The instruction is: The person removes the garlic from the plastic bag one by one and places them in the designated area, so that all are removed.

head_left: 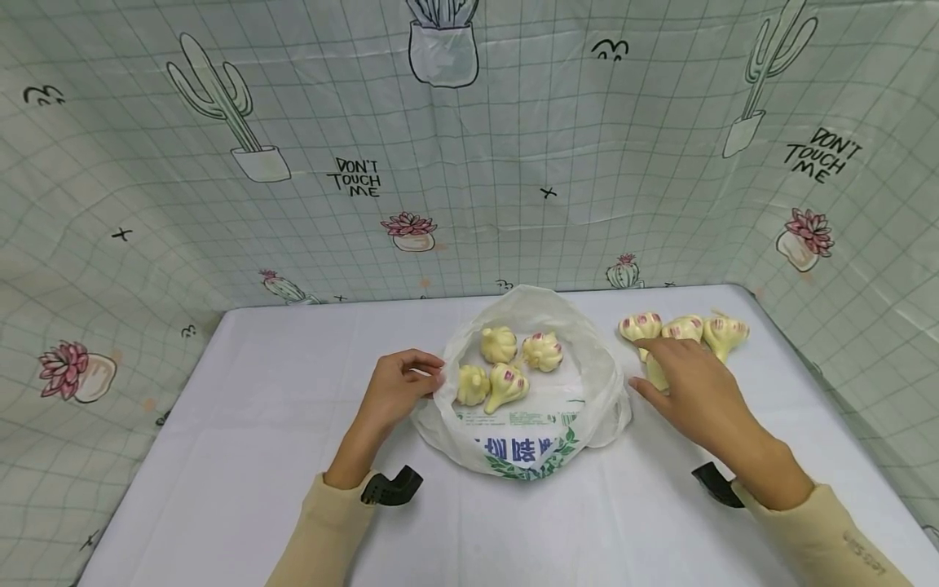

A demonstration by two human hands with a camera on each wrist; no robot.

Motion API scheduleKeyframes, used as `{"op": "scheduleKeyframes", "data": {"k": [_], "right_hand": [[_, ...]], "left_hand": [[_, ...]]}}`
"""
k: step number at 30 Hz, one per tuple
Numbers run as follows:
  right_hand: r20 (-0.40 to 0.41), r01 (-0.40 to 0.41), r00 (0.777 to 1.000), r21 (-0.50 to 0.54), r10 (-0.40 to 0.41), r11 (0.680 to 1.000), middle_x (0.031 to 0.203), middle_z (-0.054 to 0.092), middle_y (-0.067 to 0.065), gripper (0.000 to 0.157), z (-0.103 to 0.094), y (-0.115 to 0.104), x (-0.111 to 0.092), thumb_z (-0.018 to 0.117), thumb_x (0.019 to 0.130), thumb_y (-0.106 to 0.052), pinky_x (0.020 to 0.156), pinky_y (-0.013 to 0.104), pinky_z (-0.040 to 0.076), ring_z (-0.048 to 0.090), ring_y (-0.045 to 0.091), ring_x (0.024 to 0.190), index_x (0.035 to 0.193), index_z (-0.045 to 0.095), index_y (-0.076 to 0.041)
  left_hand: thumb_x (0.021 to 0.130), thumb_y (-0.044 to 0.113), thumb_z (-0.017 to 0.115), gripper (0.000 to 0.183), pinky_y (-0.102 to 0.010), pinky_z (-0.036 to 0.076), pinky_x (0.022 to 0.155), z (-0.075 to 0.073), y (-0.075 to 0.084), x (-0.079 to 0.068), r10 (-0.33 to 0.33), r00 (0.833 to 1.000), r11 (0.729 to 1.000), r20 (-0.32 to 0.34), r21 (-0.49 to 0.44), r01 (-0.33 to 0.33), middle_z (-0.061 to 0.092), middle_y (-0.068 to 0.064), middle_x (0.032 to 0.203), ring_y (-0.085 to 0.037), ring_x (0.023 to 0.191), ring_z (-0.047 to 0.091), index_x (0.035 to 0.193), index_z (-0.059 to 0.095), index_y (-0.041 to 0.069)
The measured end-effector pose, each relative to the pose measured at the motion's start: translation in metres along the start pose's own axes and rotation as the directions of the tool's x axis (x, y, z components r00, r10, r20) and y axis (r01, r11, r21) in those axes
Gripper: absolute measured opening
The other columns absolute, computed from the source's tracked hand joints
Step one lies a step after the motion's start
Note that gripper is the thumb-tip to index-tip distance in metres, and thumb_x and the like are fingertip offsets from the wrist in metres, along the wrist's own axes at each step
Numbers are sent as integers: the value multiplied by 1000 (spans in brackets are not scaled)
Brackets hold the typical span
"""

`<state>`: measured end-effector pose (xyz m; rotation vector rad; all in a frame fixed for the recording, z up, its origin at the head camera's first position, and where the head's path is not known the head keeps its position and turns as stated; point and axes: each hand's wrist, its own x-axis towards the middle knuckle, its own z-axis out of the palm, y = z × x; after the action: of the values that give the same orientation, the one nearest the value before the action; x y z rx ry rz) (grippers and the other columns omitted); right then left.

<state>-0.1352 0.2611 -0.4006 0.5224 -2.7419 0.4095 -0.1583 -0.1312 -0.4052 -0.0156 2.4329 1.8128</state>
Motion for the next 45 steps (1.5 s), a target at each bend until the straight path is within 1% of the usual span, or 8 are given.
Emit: {"op": "scheduleKeyframes", "data": {"k": [7,12,16,27,33,36,41,45], "right_hand": [[4,82,997,8,-82,997,127,71,20,52,2,-25,7,86,88,-19,94,61,52,64,43,117,131,66,0],[40,116,992,23,-117,993,127,72,16,49,7,-41,12,86,90,-21,96,59,54,64,40,119,132,66,-3],[75,130,988,28,-132,991,130,71,15,50,11,-52,16,85,91,-23,99,58,53,64,39,121,133,67,-4],[119,165,979,12,-165,986,131,69,16,53,31,-72,27,85,92,-28,99,56,54,63,38,122,135,66,-3],[147,163,976,19,-164,986,133,68,16,51,38,-81,32,84,94,-27,104,61,51,63,38,123,136,66,-4],[157,159,974,23,-161,987,134,67,16,53,43,-85,35,83,94,-28,101,60,52,62,38,123,138,64,-5],[164,170,971,35,-174,985,134,67,15,55,52,-91,39,84,93,-29,95,54,55,63,37,121,138,64,-4],[163,181,969,46,-187,982,133,67,15,56,59,-96,42,85,92,-29,96,53,55,63,36,121,138,64,-4]], "left_hand": [[95,-7,72,17,-23,57,71,0,-1,1,1,1000,1000,3,-2,-1,69,-15,102,-10,76,67,112,74,-7],[95,-7,72,17,-23,57,71,1,-1,1,2,1000,1000,6,-5,-2,69,-15,103,-10,76,67,112,74,-7],[96,-7,72,17,-22,57,71,1,0,1,1,1000,1000,6,1,-1,69,-15,102,-10,77,67,112,74,-7],[96,-7,72,16,-22,58,71,1,0,-1,7,1000,1000,2,-10,-7,69,-16,102,-10,76,67,112,73,-8],[96,-7,72,17,-22,57,71,1,-1,0,8,1000,1000,6,-3,-8,69,-16,102,-10,76,67,113,74,-7],[96,-7,72,17,-22,57,71,2,0,1,10,1000,1000,6,2,-10,69,-16,102,-10,76,67,112,74,-7],[95,-7,73,16,-22,57,71,3,0,2,10,1000,1000,5,8,-10,69,-15,102,-10,75,67,112,74,-7],[95,-7,72,16,-23,58,70,3,-1,1,8,1000,1000,2,8,-8,69,-15,101,-10,75,67,111,74,-7]]}}
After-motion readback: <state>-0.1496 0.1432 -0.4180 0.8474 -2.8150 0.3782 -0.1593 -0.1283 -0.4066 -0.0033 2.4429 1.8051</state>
